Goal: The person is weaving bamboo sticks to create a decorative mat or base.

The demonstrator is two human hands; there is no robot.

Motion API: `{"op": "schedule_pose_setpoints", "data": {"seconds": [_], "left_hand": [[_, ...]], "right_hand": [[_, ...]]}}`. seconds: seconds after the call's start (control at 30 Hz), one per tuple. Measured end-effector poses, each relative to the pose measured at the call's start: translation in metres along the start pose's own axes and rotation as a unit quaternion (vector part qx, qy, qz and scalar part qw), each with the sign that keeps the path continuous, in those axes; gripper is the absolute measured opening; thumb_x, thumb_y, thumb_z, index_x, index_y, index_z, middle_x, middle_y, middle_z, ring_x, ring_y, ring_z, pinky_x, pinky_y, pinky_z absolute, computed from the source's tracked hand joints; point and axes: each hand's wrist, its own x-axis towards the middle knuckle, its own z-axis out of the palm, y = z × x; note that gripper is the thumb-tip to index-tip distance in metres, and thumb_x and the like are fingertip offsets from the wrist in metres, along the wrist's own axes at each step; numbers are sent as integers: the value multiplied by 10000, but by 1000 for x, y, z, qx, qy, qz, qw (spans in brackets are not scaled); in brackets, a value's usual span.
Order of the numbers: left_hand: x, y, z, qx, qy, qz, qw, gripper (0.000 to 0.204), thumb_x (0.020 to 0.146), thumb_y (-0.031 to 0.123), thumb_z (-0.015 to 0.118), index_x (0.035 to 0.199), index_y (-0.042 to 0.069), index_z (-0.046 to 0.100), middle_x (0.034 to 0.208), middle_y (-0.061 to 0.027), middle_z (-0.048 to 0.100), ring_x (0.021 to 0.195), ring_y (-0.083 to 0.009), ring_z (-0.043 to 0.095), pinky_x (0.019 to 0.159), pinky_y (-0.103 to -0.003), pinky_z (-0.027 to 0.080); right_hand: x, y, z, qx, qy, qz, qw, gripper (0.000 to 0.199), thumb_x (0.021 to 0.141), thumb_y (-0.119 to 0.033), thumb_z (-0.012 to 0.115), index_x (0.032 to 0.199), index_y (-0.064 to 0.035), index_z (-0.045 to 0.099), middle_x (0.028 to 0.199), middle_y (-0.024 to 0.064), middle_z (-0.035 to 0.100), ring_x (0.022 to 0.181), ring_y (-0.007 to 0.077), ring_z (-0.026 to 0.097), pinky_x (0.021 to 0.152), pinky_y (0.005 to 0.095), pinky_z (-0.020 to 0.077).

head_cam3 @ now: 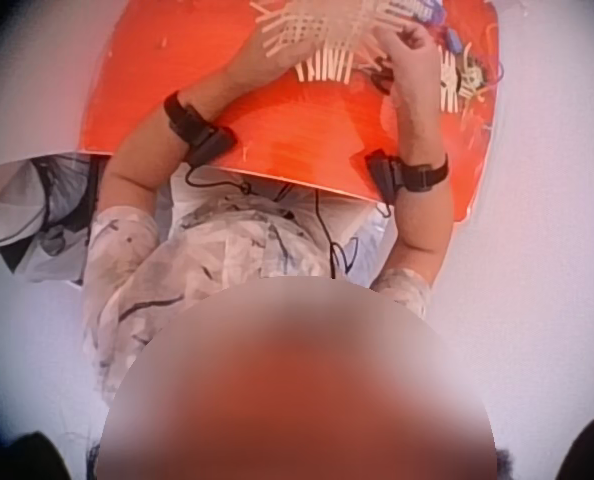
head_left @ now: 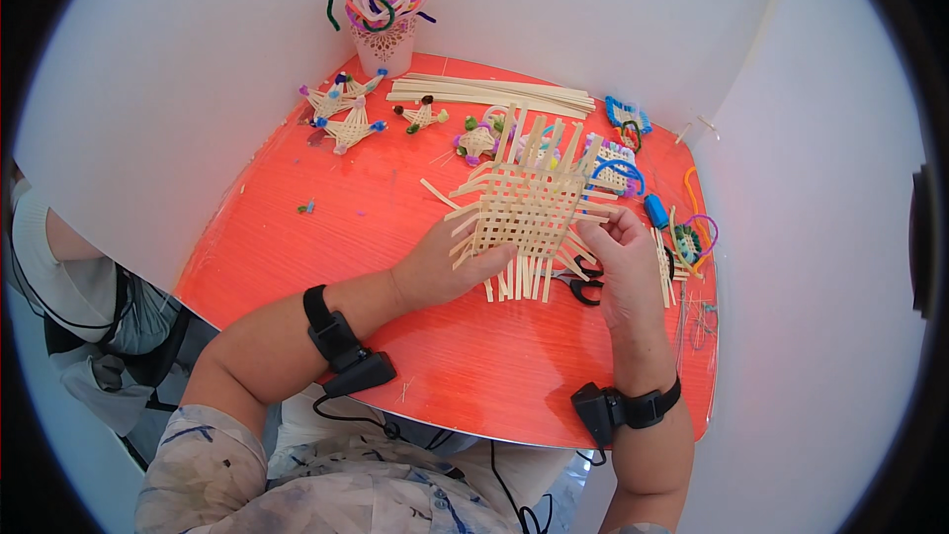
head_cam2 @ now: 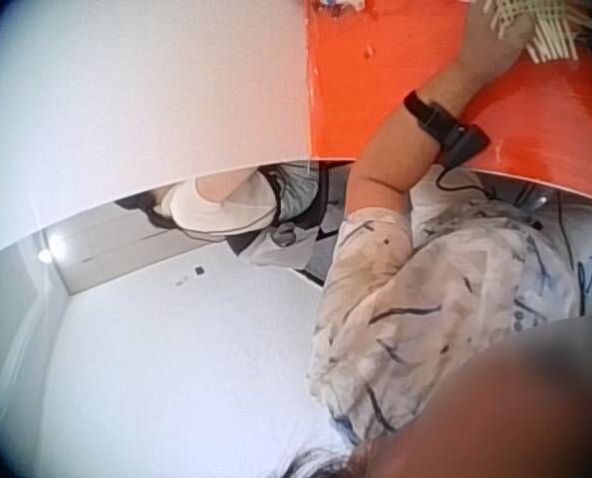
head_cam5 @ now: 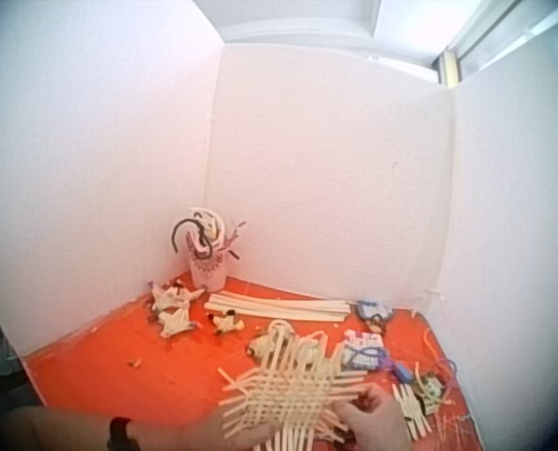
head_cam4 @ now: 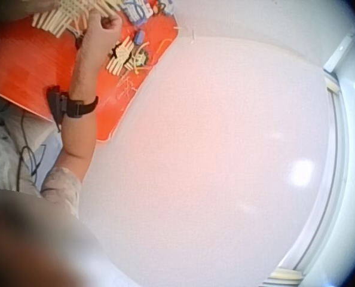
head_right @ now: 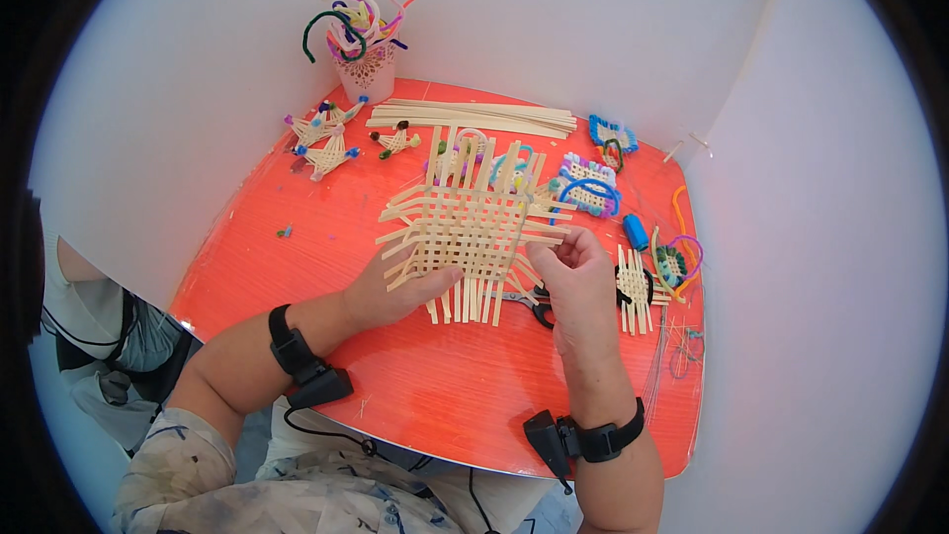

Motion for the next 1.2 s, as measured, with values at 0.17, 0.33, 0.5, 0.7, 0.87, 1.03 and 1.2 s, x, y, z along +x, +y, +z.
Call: {"op": "schedule_pose_setpoints", "data": {"seconds": [0.17, 0.33, 0.5, 0.7, 0.87, 1.03, 1.2], "left_hand": [[1, -6, -5, 157, -26, 71, 985, 291, 918, 106, 573, 1181, -19, 567, 1110, -144, 624, 1008, -238, 590, 871, -355, 466], [2, -1, -4, 123, -10, 45, 991, 301, 919, 111, 574, 1191, -18, 564, 1118, -142, 622, 1018, -236, 589, 874, -357, 464], [1, -4, -3, 115, -2, 41, 993, 312, 919, 113, 583, 1201, -19, 558, 1127, -137, 623, 1012, -223, 595, 880, -345, 466], [0, -4, -2, 163, -3, 65, 984, 335, 912, 102, 600, 1218, -21, 542, 1143, -138, 621, 1020, -217, 602, 876, -324, 475], [1, -5, -2, 223, -1, 151, 963, 322, 905, 72, 580, 1210, -25, 541, 1120, -153, 622, 1008, -242, 605, 877, -340, 476], [2, -1, 2, 242, 10, 156, 958, 334, 874, 43, 576, 1199, -29, 544, 1102, -169, 619, 993, -283, 605, 882, -372, 472], [4, -1, 3, 234, 15, 153, 960, 341, 863, 38, 581, 1195, -31, 545, 1095, -176, 618, 994, -298, 604, 888, -383, 468]], "right_hand": [[-2, -1, -2, -15, -11, 35, 999, 183, 848, -141, 667, 985, -23, 639, 846, 1, 637, 738, 43, 552, 642, 196, 427], [-7, -11, 4, -78, 6, 37, 996, 189, 849, -151, 666, 991, -28, 647, 814, -13, 636, 700, 31, 537, 596, 190, 413], [-6, -9, 3, -92, 12, 31, 995, 203, 846, -155, 677, 996, -22, 647, 824, -5, 646, 711, 33, 546, 613, 201, 420], [-7, -8, 7, -76, 13, -3, 997, 207, 843, -154, 678, 984, -6, 643, 821, -7, 640, 703, 34, 538, 626, 206, 432], [-11, -10, 11, -119, 36, 7, 992, 178, 839, -151, 682, 940, -13, 634, 831, -9, 636, 712, 37, 541, 652, 201, 438], [-7, 2, 10, -73, 56, -27, 995, 165, 842, -145, 691, 909, -12, 620, 835, 5, 635, 711, 37, 540, 623, 194, 426], [-6, 6, 9, 44, 37, 2, 998, 191, 854, -130, 704, 944, 11, 612, 847, 34, 643, 735, 53, 564, 633, 188, 432]]}}
